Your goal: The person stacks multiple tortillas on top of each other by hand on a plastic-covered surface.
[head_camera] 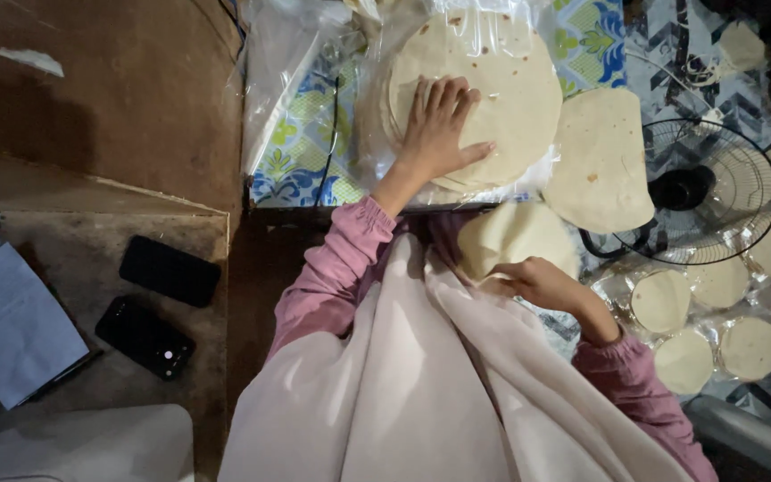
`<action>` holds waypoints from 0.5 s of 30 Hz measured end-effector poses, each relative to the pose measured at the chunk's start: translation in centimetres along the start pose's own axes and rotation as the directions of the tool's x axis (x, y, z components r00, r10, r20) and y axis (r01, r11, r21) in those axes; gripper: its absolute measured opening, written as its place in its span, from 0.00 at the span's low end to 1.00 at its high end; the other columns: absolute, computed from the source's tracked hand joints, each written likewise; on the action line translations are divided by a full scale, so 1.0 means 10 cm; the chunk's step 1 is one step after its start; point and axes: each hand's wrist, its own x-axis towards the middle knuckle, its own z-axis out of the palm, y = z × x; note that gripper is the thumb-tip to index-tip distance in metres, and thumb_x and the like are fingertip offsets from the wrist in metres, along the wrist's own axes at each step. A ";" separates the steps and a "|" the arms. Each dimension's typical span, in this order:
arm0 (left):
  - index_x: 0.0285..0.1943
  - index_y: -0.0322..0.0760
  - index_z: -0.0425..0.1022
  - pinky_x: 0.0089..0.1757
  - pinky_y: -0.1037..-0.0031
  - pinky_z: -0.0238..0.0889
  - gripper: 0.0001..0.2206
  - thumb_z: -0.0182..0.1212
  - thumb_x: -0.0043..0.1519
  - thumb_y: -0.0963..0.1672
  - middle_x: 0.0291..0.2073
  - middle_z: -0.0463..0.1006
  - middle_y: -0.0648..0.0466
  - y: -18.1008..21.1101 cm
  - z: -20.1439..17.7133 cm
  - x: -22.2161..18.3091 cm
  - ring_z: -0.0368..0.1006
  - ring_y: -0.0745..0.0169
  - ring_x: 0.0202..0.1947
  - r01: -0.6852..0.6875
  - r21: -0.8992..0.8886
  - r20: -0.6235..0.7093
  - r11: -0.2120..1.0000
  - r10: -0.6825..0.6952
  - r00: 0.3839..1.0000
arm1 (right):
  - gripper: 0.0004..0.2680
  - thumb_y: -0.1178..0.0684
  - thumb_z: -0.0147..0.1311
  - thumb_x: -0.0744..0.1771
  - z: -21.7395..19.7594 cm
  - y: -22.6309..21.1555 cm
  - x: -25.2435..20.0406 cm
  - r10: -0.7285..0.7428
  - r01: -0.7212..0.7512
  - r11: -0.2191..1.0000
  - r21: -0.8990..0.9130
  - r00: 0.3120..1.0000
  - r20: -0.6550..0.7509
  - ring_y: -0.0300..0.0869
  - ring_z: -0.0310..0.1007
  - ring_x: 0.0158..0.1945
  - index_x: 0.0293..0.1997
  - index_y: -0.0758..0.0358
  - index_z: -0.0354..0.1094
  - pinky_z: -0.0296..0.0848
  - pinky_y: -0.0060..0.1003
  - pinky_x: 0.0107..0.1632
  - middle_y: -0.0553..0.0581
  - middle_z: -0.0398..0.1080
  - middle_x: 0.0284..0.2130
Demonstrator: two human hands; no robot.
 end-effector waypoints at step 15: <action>0.75 0.32 0.56 0.68 0.42 0.31 0.45 0.61 0.55 0.61 0.72 0.55 0.41 -0.16 -0.09 -0.34 0.46 0.39 0.74 -0.181 0.031 -0.065 0.983 0.182 0.981 | 0.19 0.42 0.39 0.73 -1.96 -1.07 0.22 -0.401 0.656 0.690 0.305 0.697 -0.595 0.40 0.70 0.32 0.65 0.64 0.68 0.69 0.34 0.36 0.57 0.73 0.36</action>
